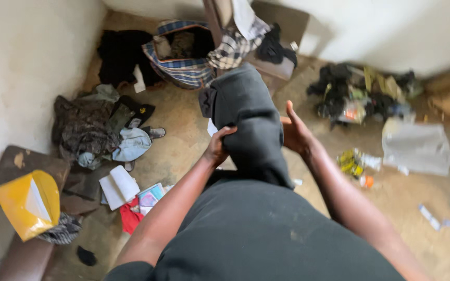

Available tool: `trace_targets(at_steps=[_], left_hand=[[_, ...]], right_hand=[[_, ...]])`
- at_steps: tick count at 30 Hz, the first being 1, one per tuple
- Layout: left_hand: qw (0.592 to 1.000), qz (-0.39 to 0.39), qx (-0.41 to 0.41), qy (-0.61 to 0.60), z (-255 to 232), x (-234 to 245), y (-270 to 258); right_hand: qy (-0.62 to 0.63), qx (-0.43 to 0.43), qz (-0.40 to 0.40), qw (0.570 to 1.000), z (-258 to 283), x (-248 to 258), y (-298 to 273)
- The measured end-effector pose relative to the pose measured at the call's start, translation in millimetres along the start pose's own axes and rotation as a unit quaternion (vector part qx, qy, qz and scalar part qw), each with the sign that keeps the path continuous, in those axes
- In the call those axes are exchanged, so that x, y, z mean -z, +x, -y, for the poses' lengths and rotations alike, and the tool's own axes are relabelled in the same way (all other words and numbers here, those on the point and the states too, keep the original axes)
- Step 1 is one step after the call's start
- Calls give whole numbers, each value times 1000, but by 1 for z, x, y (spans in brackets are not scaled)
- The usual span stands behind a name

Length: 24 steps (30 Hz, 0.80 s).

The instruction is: The person picks up several garments from the floor, shakes them out to identify them, and places them into a large laundry bag.

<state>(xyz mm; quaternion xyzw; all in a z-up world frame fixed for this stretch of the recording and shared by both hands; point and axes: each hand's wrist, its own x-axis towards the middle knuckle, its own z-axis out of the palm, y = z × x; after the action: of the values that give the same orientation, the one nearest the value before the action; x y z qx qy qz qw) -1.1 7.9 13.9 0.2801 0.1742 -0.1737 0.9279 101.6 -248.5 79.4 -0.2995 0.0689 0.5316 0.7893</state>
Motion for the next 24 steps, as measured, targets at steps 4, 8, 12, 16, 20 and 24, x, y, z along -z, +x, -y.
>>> trace_targets(at_steps=[4, 8, 12, 16, 20, 24], left_hand=[[999, -32, -6, 24, -9, 17, -10], [989, -118, 24, 85, -41, 36, -17], [939, -156, -103, 288, -63, 59, -18], [888, -217, -167, 370, -90, 83, -9], [945, -232, -132, 189, -121, 96, -27], [952, -235, -154, 119, -155, 122, -44]], right_hand=[[12, 0, -45, 999, -21, 25, 28], [-168, -6, -25, 985, -27, 18, 48], [-346, 1, -97, 933, -20, -38, 83], [-314, -10, -164, 935, -26, -88, 123], [-254, 70, -136, 955, -40, -121, 172], [-205, 74, -160, 963, -50, -142, 238]])
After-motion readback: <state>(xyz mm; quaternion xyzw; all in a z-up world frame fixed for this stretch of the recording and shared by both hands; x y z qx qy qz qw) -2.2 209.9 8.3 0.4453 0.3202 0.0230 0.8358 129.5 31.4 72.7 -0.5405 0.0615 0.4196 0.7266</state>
